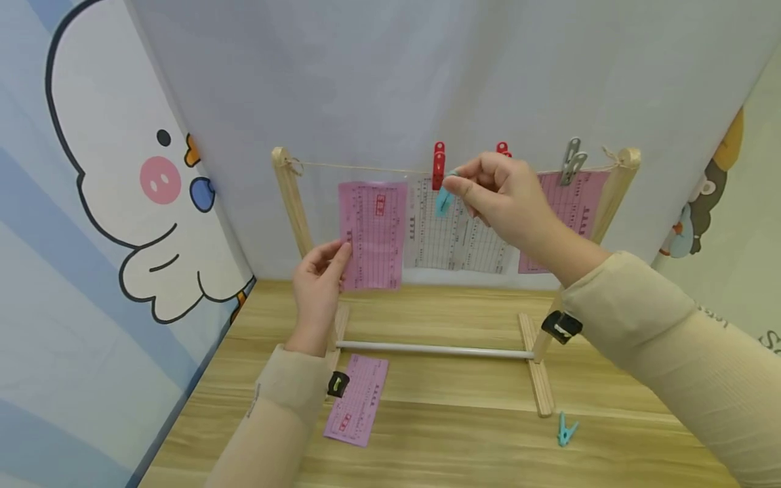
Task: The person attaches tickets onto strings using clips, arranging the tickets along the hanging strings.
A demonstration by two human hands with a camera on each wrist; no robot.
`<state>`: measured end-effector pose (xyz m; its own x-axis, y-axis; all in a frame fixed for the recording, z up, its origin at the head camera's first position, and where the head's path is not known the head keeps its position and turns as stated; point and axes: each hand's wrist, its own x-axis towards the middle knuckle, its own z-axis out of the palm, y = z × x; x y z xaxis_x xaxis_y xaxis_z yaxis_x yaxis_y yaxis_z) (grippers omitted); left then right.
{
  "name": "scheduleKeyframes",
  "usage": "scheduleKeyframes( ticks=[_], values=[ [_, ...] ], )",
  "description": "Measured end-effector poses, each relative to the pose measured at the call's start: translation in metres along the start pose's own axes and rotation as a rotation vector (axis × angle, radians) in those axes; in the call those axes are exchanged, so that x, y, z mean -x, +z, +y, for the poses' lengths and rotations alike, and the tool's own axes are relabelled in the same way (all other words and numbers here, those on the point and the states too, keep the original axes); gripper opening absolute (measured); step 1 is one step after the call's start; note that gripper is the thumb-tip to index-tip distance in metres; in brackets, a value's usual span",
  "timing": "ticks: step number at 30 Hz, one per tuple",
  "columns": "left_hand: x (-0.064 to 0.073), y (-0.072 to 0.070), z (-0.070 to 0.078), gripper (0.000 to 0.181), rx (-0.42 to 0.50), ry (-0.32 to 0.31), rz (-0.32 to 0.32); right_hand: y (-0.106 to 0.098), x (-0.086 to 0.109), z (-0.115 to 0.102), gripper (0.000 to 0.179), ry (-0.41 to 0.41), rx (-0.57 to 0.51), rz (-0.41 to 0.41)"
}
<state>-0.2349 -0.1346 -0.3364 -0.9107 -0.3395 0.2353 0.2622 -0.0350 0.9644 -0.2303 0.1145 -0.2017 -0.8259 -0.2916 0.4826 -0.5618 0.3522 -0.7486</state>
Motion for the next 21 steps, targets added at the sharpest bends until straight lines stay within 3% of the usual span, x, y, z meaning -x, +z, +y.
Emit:
scheduleKeyframes(
  ticks=[12,21],
  values=[
    [-0.008,0.007,0.001,0.023,0.033,0.030,0.000,0.012,-0.034,-0.025,0.017,-0.006,0.016,0.001],
    [-0.011,0.009,0.000,0.024,0.039,0.022,-0.009,0.040,-0.051,-0.035,0.017,-0.099,0.066,0.025]
  ],
)
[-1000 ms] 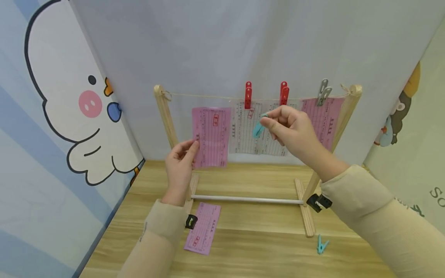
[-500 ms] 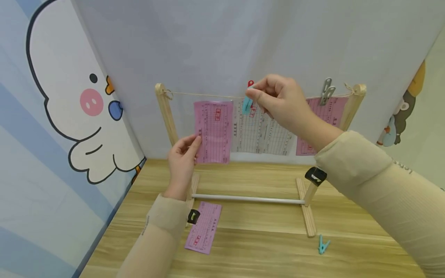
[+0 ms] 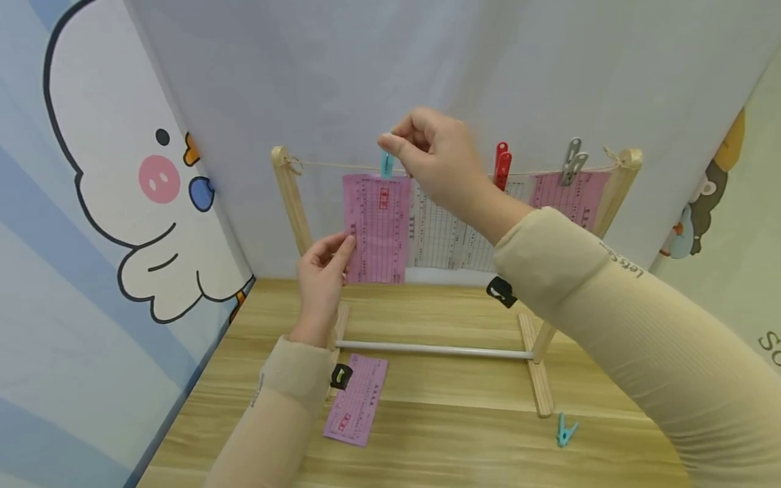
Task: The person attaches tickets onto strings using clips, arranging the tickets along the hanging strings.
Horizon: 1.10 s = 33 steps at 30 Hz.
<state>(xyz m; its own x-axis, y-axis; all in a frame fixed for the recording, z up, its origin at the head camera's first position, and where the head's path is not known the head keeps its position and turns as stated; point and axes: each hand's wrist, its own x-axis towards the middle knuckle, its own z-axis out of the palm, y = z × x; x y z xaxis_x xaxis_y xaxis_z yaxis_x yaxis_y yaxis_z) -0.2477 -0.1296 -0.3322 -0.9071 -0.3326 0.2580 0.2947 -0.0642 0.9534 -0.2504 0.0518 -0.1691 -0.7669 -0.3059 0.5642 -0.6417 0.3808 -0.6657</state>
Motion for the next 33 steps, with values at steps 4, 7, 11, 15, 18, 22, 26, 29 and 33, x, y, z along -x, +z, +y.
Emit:
scheduleKeyframes(
  ticks=[4,7,11,15,18,22,26,29,33],
  values=[
    [-0.001,-0.001,-0.001,0.023,0.003,-0.010,0.000,0.009,-0.005,-0.001,0.017,0.003,0.007,-0.006],
    [-0.003,-0.001,-0.001,0.023,0.004,-0.006,0.004,0.012,-0.008,0.000,0.016,0.011,0.010,-0.004],
    [-0.004,-0.002,-0.001,0.023,0.002,0.004,0.005,0.015,-0.010,0.003,0.016,0.014,0.002,0.003],
    [-0.005,-0.003,0.000,0.025,-0.010,0.001,-0.019,0.018,-0.010,0.004,0.017,0.011,0.037,-0.007],
    [-0.005,-0.003,0.000,0.026,-0.011,-0.004,-0.026,0.020,-0.012,0.005,0.019,0.004,0.078,-0.018],
    [-0.006,-0.002,0.001,0.025,-0.014,0.003,-0.024,0.025,-0.014,0.008,0.019,0.011,0.093,-0.024],
    [-0.007,-0.002,0.001,0.026,-0.017,0.007,-0.023,0.027,-0.014,0.010,0.019,0.041,0.107,-0.034],
    [-0.007,-0.002,0.000,0.025,-0.019,0.001,-0.021,0.027,-0.013,0.010,0.019,0.059,0.115,-0.038],
    [-0.007,-0.002,0.000,0.026,-0.024,-0.010,-0.023,0.029,-0.013,0.012,0.019,0.066,0.115,-0.040]
  ],
)
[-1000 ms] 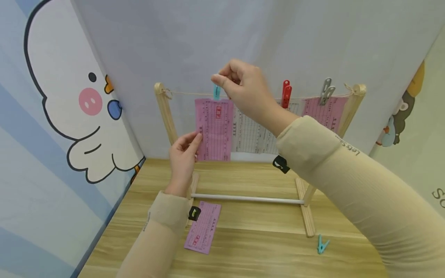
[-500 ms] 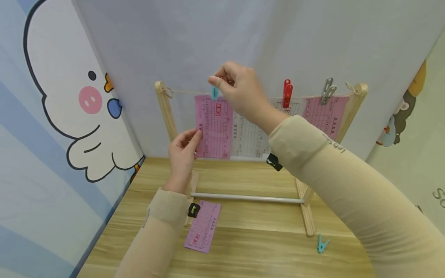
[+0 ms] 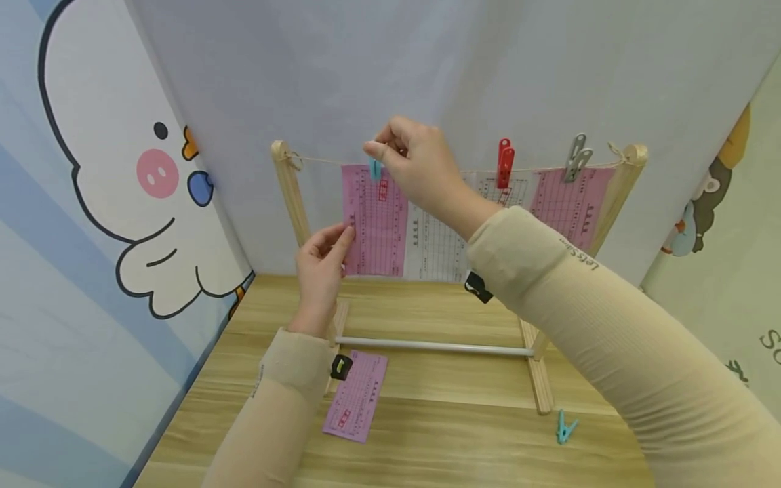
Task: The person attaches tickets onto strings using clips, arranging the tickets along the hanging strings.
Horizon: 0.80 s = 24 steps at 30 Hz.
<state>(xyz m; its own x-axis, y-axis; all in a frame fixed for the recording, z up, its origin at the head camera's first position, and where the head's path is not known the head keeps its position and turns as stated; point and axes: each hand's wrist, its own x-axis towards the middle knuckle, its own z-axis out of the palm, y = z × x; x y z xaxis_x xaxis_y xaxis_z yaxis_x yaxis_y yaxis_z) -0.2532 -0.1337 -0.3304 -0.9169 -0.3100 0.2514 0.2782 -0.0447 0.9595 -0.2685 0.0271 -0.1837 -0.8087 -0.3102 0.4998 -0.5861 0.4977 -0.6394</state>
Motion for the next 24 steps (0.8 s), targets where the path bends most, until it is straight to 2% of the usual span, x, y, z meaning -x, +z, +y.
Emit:
scheduleKeyframes(
  ticks=[8,18,24],
  values=[
    [0.001,0.000,0.000,0.026,-0.001,0.003,-0.003,0.004,0.004,0.002,0.022,0.017,-0.016,-0.026],
    [0.001,-0.001,0.001,0.027,-0.010,0.004,-0.010,0.001,0.008,0.000,0.046,0.104,-0.027,-0.101],
    [0.000,-0.001,0.002,0.026,-0.010,0.025,0.003,-0.001,0.011,0.000,0.058,0.116,-0.023,-0.144]
  ],
)
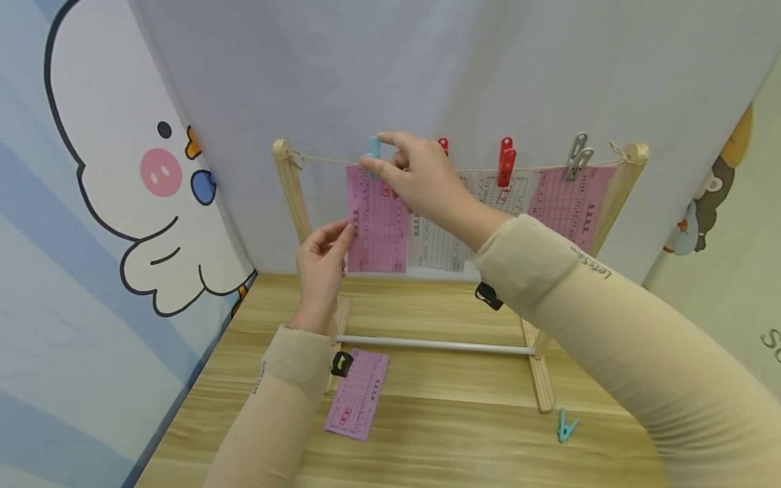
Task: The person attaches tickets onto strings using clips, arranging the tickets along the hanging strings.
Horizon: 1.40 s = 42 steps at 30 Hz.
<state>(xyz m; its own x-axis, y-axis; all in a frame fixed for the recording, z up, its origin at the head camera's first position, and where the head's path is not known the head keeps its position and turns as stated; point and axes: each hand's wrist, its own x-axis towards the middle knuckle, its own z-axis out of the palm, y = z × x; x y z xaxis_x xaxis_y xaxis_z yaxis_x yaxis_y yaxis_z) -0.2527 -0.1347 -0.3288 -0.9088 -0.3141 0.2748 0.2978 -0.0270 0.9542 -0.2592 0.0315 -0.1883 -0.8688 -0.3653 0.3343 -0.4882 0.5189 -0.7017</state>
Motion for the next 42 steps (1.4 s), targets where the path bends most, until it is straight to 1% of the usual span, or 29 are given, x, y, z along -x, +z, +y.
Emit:
scheduleKeyframes(
  ticks=[6,9,11,13,16,19,23,25,27,31,38,42],
  values=[
    [0.000,-0.001,0.001,0.028,-0.028,-0.012,0.022,-0.003,0.012,0.002,0.060,-0.037,-0.007,-0.001],
    [0.001,-0.003,0.002,0.028,-0.050,-0.021,0.018,-0.004,0.021,0.005,0.057,-0.087,-0.030,0.020],
    [0.002,-0.005,0.003,0.028,-0.060,-0.022,0.013,-0.005,0.027,0.008,0.051,-0.150,-0.055,0.062],
    [0.003,-0.007,0.003,0.029,-0.062,-0.025,0.007,-0.006,0.034,0.013,0.044,-0.230,-0.076,0.120],
    [0.007,-0.009,-0.001,0.029,-0.091,-0.031,-0.002,-0.008,0.044,0.023,0.034,-0.339,-0.106,0.205],
    [0.015,-0.011,-0.011,0.027,-0.129,-0.026,-0.002,-0.011,0.055,0.033,0.030,-0.391,-0.115,0.257],
    [0.028,-0.012,-0.024,0.024,-0.152,-0.014,-0.001,-0.015,0.070,0.046,0.026,-0.389,-0.104,0.290],
    [0.034,-0.012,-0.028,0.023,-0.154,-0.005,-0.003,-0.017,0.078,0.052,0.024,-0.378,-0.086,0.306],
    [0.039,-0.013,-0.032,0.023,-0.158,-0.009,-0.005,-0.018,0.085,0.059,0.023,-0.366,-0.069,0.322],
    [0.046,-0.015,-0.037,0.022,-0.169,-0.028,-0.007,-0.021,0.099,0.072,0.023,-0.363,-0.041,0.347],
    [0.056,-0.020,-0.042,0.026,-0.179,-0.064,-0.019,-0.028,0.126,0.093,0.021,-0.400,-0.033,0.406],
    [0.061,-0.024,-0.045,0.025,-0.185,-0.082,-0.020,-0.030,0.142,0.103,0.026,-0.367,-0.063,0.430]
  ],
)
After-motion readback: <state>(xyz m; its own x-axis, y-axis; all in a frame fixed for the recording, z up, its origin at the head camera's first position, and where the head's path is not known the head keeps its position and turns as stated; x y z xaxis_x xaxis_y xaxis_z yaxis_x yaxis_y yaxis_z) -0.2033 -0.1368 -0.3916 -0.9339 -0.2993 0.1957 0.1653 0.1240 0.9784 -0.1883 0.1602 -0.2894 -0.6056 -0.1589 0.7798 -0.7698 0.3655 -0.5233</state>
